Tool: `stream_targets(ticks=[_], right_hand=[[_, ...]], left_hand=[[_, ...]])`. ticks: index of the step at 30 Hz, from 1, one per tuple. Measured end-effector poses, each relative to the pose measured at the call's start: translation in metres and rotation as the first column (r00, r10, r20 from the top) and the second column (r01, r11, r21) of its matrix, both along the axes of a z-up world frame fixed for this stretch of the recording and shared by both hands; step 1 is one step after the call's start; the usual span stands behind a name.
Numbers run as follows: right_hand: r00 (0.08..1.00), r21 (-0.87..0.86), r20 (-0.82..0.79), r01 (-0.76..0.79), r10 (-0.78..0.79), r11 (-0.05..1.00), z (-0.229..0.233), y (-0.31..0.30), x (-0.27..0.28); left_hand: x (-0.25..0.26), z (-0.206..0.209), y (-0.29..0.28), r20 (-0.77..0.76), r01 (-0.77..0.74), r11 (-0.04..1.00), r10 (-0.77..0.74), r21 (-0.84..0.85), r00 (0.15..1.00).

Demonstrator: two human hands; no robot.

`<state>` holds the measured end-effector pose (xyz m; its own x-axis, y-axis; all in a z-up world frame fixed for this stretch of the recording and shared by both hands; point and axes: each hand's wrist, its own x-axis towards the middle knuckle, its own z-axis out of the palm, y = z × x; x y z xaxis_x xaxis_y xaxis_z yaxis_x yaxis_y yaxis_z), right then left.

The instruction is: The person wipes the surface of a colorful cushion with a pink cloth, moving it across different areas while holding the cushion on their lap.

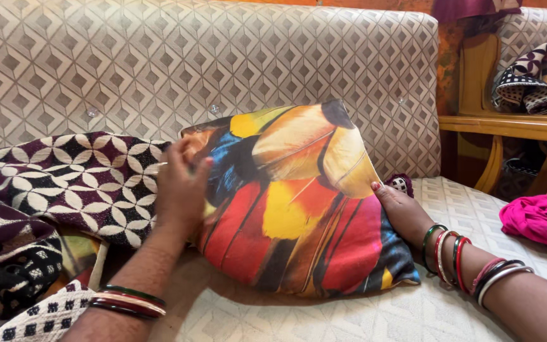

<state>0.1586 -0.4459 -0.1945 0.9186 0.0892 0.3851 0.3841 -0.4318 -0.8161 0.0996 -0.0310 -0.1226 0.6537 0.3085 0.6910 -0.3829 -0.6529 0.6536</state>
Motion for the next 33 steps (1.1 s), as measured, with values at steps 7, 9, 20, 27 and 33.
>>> stream_targets(ticks=[7,9,20,27,33], right_hand=[[0.997,0.061,-0.009,-0.079,0.08,0.995,0.0,0.001,0.0],[0.997,0.043,0.008,-0.071,0.071,0.997,0.0,0.0,0.0],[0.756,-0.246,0.626,0.425,-0.191,0.871,0.037,0.041,-0.059],[0.661,-0.683,0.614,0.173,0.431,0.709,0.035,0.109,-0.118],[0.788,-0.666,0.552,0.218,0.274,0.714,0.045,0.068,-0.072]], left_hand=[[0.01,-0.025,-0.003,0.053,0.147,0.927,-0.176,0.344,0.983],[0.019,-0.031,0.01,0.05,0.155,0.943,-0.178,0.295,0.983],[0.009,-0.009,-0.004,0.331,-0.052,0.95,-0.056,0.309,0.942],[-0.023,-0.018,-0.08,0.095,0.132,0.546,-0.368,0.827,0.925],[-0.021,-0.013,-0.071,-0.034,0.168,0.558,-0.243,0.813,0.97]])
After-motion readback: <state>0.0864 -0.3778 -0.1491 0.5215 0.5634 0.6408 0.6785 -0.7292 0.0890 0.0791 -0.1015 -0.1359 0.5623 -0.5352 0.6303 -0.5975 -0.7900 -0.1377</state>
